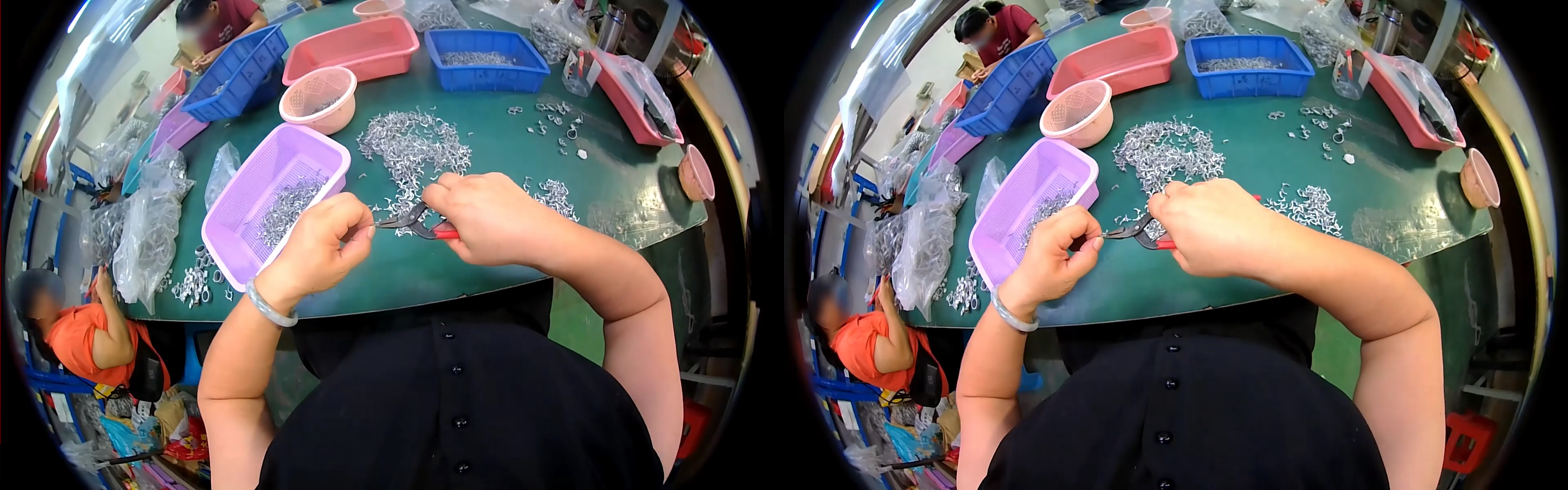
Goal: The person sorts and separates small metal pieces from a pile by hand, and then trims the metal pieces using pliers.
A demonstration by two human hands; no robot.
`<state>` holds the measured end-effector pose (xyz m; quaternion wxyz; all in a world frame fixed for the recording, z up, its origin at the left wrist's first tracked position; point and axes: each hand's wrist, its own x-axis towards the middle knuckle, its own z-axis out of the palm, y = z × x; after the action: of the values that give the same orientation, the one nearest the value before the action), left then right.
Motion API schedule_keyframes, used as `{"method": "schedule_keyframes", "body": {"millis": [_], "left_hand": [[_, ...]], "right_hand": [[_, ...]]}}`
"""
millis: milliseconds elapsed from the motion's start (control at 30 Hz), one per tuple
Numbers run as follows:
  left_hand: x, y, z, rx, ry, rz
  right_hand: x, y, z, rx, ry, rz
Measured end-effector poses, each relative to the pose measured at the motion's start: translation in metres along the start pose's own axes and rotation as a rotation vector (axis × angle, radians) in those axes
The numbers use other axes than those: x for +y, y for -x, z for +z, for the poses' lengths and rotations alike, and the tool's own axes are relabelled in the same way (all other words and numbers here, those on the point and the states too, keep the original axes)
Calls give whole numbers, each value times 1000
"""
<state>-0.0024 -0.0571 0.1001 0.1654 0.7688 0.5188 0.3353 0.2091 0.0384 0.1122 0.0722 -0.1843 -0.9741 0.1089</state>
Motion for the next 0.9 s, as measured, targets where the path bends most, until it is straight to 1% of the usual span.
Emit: {"method": "schedule_keyframes", "body": {"millis": [67,167,267,300,333,400,433,467,500,533,600,667,733,767,900], "left_hand": [[0,-1,-1,-20,-16,9],[1,1,2,64,4,-75],[0,4,23,306,99,-135],[-4,5,31,367,108,-93],[-7,9,37,391,111,-108],[-3,12,36,310,72,-93],[-4,13,32,261,45,-33],[-7,16,23,210,15,24],[-13,23,10,166,-55,6],[-27,31,0,214,-46,2],[-35,39,-12,163,126,-291],[-28,33,4,156,380,-270],[-21,23,21,178,709,-297],[-25,23,25,165,768,-289],[-29,20,39,255,941,-329]], "right_hand": [[0,0,-1,-10,-16,4],[0,0,1,17,-70,28],[3,-2,12,78,-137,60],[4,-2,16,99,-158,72],[5,-1,19,79,-172,74],[7,3,23,30,-197,80],[7,6,22,23,-179,66],[18,9,18,84,-155,135],[37,12,11,150,-130,203],[48,11,4,218,-99,266],[42,12,-2,149,-131,180],[34,11,5,43,-157,146],[37,4,17,42,-201,165],[36,3,20,50,-283,195],[33,10,27,148,-470,94]]}}
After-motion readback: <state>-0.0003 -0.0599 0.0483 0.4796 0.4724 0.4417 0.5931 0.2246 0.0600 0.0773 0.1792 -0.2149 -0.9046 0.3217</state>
